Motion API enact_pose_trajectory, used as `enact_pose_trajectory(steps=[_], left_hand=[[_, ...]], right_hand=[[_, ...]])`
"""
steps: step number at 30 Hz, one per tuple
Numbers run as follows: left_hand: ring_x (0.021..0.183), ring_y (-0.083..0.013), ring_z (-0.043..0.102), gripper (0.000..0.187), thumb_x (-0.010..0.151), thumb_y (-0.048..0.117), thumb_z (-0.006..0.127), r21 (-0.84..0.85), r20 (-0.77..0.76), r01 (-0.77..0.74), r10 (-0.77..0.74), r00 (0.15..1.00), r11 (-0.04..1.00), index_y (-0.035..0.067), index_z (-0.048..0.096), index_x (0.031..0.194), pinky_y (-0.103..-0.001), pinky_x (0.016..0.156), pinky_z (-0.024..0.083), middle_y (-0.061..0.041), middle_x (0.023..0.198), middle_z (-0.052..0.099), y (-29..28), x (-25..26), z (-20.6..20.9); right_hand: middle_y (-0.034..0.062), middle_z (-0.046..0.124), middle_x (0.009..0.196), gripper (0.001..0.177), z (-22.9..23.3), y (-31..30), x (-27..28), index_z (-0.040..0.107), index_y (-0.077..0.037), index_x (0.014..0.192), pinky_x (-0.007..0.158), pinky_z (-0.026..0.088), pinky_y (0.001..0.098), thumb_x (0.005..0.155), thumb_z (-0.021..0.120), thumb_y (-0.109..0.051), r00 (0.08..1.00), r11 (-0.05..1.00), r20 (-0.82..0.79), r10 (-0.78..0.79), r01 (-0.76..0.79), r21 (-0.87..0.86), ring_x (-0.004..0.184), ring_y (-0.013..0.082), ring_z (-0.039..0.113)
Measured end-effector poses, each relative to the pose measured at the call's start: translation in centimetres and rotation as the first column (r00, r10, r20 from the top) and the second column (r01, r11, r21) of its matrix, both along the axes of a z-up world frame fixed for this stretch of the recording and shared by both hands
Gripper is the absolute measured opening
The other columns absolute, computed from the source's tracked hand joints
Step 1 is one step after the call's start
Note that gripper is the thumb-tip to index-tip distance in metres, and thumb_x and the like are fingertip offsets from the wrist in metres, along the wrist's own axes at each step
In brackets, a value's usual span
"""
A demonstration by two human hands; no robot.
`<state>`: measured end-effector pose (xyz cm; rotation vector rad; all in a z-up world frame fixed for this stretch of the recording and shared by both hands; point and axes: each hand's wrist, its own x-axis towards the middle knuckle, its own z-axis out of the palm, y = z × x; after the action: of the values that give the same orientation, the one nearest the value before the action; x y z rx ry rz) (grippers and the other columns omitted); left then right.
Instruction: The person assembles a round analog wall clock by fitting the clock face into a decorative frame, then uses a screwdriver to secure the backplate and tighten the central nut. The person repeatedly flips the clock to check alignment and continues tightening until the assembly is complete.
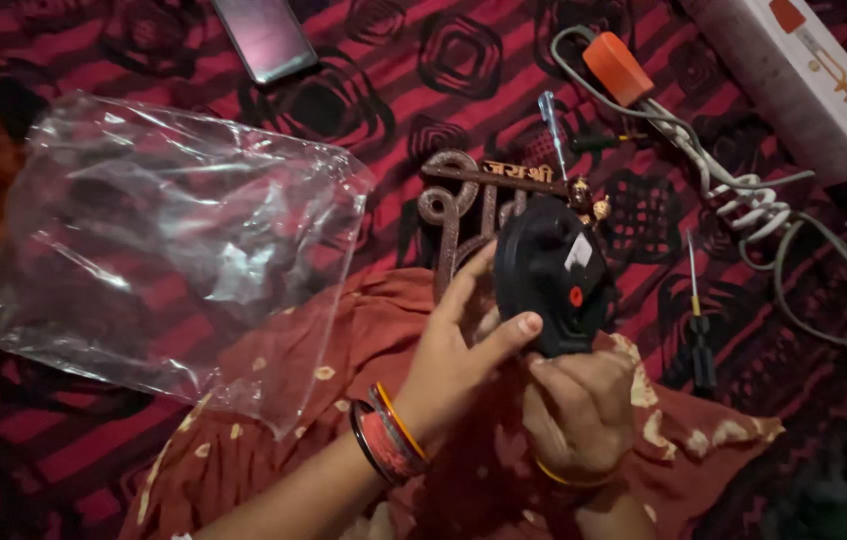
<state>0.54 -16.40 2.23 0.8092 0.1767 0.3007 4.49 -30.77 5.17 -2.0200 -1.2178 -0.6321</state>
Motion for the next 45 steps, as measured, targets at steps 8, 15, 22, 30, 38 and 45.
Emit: enact_pose_trajectory(steps=[8,15,22,30,38,45], left_hand=[[0.097,-0.0053,0.068,0.055,0.092,0.007,0.061,-0.298,-0.187,0.096,-0.156,0.97,0.95,0.007,0.046,0.145,-0.024,0.079,0.056,0.001,0.12,0.067,1.6,-0.9,-0.8],[0.107,-0.0099,0.07,0.054,0.095,0.01,0.051,-0.406,-0.094,0.132,-0.185,0.978,0.904,0.006,0.044,0.148,-0.034,0.094,0.058,-0.003,0.128,0.065,5.4,-1.2,0.7],[0.132,-0.0152,0.061,0.054,0.102,0.016,0.044,-0.378,0.046,0.184,-0.18,0.983,0.907,0.0,0.041,0.154,-0.034,0.109,0.051,-0.007,0.146,0.058,6.7,-2.2,1.0],[0.127,-0.0192,0.061,0.054,0.106,0.019,0.042,-0.448,0.082,0.211,-0.195,0.977,0.869,0.0,0.04,0.157,-0.035,0.104,0.05,-0.011,0.145,0.058,7.1,-2.5,-0.1],[0.122,-0.018,0.062,0.054,0.113,0.02,0.043,-0.435,0.164,0.257,-0.204,0.965,0.863,-0.001,0.038,0.162,-0.032,0.096,0.051,-0.011,0.144,0.059,7.0,-2.7,-0.9],[0.113,-0.0165,0.066,0.05,0.111,0.02,0.043,-0.459,0.1,0.225,-0.201,0.974,0.86,-0.001,0.044,0.156,-0.03,0.09,0.053,-0.01,0.134,0.065,6.7,-2.3,-1.3]], right_hand=[[0.0082,0.067,0.098,0.023,-0.9,0.4,-0.2,0.071,-0.002,0.104,0.08,0.052,0.0343,0.083,0.082,0.002,0.989,0.999,-0.148,0.009,-0.004,0.032,0.087,0.0243,0.065],[0.0107,0.069,0.109,0.013,0.5,1.5,1.5,0.072,0.001,0.108,0.089,0.053,0.0298,0.096,0.076,0.004,0.877,0.941,-0.402,-0.265,0.327,0.093,0.097,0.0211,0.067],[0.0135,0.07,0.12,0.018,2.5,2.9,1.0,0.072,0.003,0.109,0.093,0.053,0.0289,0.091,0.077,0.004,0.846,0.948,-0.453,-0.28,0.318,0.009,0.11,0.0214,0.067],[0.0111,0.07,0.118,0.024,3.1,3.4,0.3,0.07,0.002,0.114,0.102,0.052,0.0278,0.091,0.076,0.006,0.82,0.96,-0.535,-0.204,0.274,0.055,0.112,0.0195,0.068],[0.0112,0.07,0.117,0.024,3.0,2.9,-0.1,0.069,0.002,0.114,0.101,0.052,0.0275,0.092,0.077,0.008,0.84,0.97,-0.516,-0.168,0.234,0.065,0.108,0.0181,0.067],[0.0134,0.071,0.115,0.024,2.1,2.5,-0.5,0.067,0.004,0.121,0.094,0.052,0.0243,0.097,0.071,0.009,0.78,0.946,-0.614,-0.12,0.277,0.168,0.102,0.0147,0.067]])
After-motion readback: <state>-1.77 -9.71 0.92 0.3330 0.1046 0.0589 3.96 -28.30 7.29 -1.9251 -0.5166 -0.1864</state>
